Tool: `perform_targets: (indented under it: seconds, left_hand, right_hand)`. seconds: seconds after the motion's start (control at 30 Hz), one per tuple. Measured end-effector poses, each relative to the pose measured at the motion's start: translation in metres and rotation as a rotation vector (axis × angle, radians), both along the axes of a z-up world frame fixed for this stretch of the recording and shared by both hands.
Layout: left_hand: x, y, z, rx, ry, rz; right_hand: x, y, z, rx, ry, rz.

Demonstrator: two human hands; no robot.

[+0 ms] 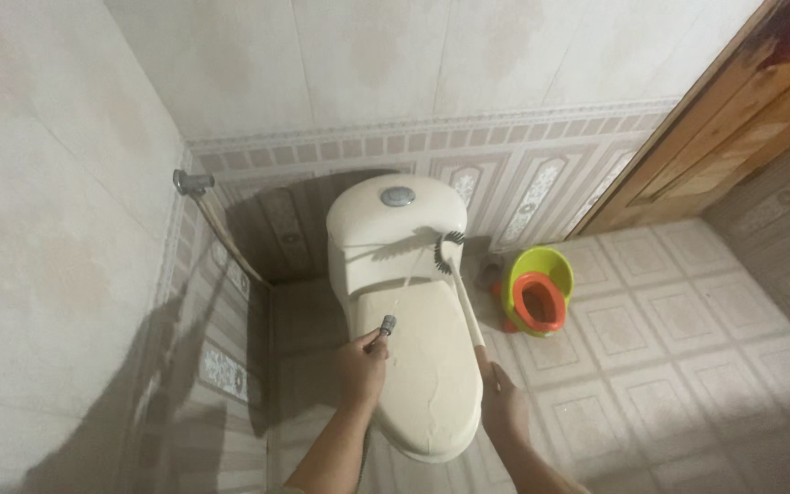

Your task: The person scrubs the inside of a toilet bowl with a toilet brush and a handheld bidet sprayer, then rinses the brush and the toilet seat. Finally, they use a squeegee to wipe water from the tiled floor.

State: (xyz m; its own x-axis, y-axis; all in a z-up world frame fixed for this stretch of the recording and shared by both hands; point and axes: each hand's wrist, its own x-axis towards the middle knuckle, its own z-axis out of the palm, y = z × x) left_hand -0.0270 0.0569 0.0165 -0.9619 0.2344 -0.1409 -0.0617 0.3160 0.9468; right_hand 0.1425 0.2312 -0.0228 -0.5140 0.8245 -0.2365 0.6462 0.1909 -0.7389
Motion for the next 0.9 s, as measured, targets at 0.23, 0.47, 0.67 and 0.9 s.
perform_targets:
  seconds: [0.23, 0.47, 0.67, 0.9]
  left_hand:
    - [-0.015, 0.022, 0.017, 0.016, -0.012, -0.003]
    - [-0.024, 0.032, 0.003, 0.219, -0.025, 0.076]
    - [-0.018, 0.034, 0.007, 0.271, -0.067, 0.085]
    - [-0.014, 0.048, 0.014, 0.122, 0.004, 0.13]
  right_hand:
    - [-0.001, 0.015, 0.036, 0.061, 0.115, -0.043]
    - [-0.038, 0.052, 0.035, 0.288, 0.192, 0.326]
    - [-0.052, 0.084, 0.009, 0.155, 0.012, 0.236]
    - [-0.041, 0.124, 0.011, 0.192, 0.078, 0.333]
